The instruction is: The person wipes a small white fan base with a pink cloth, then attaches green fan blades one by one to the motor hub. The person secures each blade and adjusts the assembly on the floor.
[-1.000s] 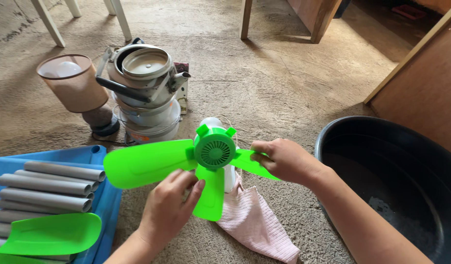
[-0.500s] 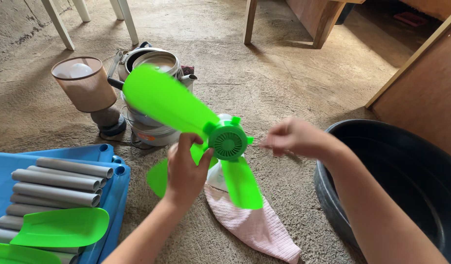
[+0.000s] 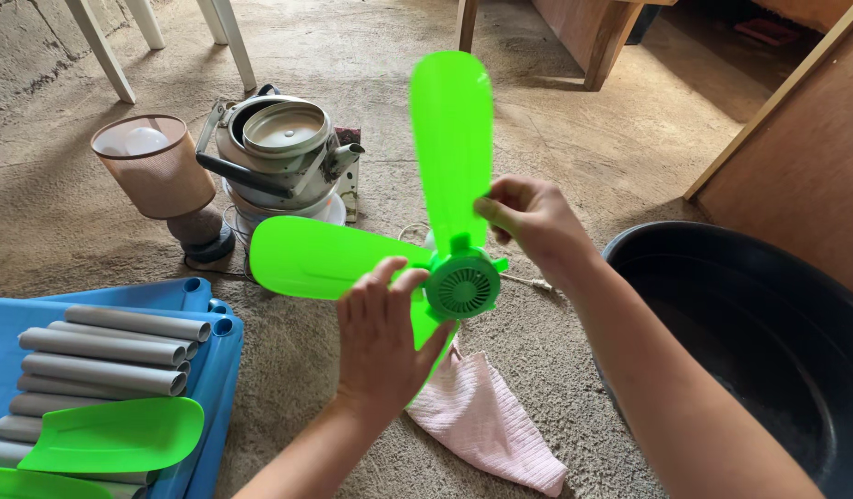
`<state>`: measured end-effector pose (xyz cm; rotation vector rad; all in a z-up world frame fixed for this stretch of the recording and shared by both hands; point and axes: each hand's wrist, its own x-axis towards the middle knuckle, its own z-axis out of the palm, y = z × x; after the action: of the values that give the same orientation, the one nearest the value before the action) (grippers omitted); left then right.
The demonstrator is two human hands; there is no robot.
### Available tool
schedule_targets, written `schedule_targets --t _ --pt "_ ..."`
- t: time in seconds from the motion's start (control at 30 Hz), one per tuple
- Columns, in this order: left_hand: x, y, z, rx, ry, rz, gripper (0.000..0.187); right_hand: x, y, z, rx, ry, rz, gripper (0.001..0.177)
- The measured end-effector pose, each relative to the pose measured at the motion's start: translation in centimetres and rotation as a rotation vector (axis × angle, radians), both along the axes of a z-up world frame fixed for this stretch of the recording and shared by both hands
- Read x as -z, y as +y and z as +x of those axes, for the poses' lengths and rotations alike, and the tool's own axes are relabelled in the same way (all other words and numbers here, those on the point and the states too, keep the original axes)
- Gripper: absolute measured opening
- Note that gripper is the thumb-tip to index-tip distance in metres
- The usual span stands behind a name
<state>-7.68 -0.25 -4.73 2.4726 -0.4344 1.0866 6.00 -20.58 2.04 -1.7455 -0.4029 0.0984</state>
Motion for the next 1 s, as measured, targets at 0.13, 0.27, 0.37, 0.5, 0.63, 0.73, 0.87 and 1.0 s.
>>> schedule_targets --t 0.13,0.27,0.37,0.5,0.63,0.73,0.87,1.0 --pt "0.6 -1.5 -0.1 -0.029 0.006 0.095 0.087 0.3 -2.2 -1.1 -0.023 0.014 0.081 0.016" --pt "0.6 -2.8 1.0 -0.162 0.017 0.202 0.107 0.5 -3.2 -1.3 -0.004 0.039 0.077 0.018" --pt "0.6 -3.0 2.2 -0.211 -0.001 0.183 0.116 1.1 -3.3 -1.3 -0.047 0.13 0.054 0.022" --pt "0.5 -2.3 4.2 -0.289 0.03 0.141 0.123 2.2 -2.8 -1.4 -0.106 0.175 -0.04 0.03" --pt "1.2 -1.1 4.8 -0.351 0.135 0.057 0.129 2.9 -2.0 -1.0 -0.082 0.144 -0.037 0.031" --pt "2.0 0.7 4.4 -0.275 0.131 -0.03 0.127 3.4 -2.3 -1.0 -0.087 0.216 0.1 0.03" --pt "1.9 2.4 4.7 -0.153 0.158 0.026 0.122 4.3 -2.2 -1.0 -0.092 0.209 0.107 0.03" --pt "-0.4 2.7 6.9 -0.127 0.237 0.098 0.121 4.8 -1.7 -0.9 -0.14 0.127 0.087 0.028"
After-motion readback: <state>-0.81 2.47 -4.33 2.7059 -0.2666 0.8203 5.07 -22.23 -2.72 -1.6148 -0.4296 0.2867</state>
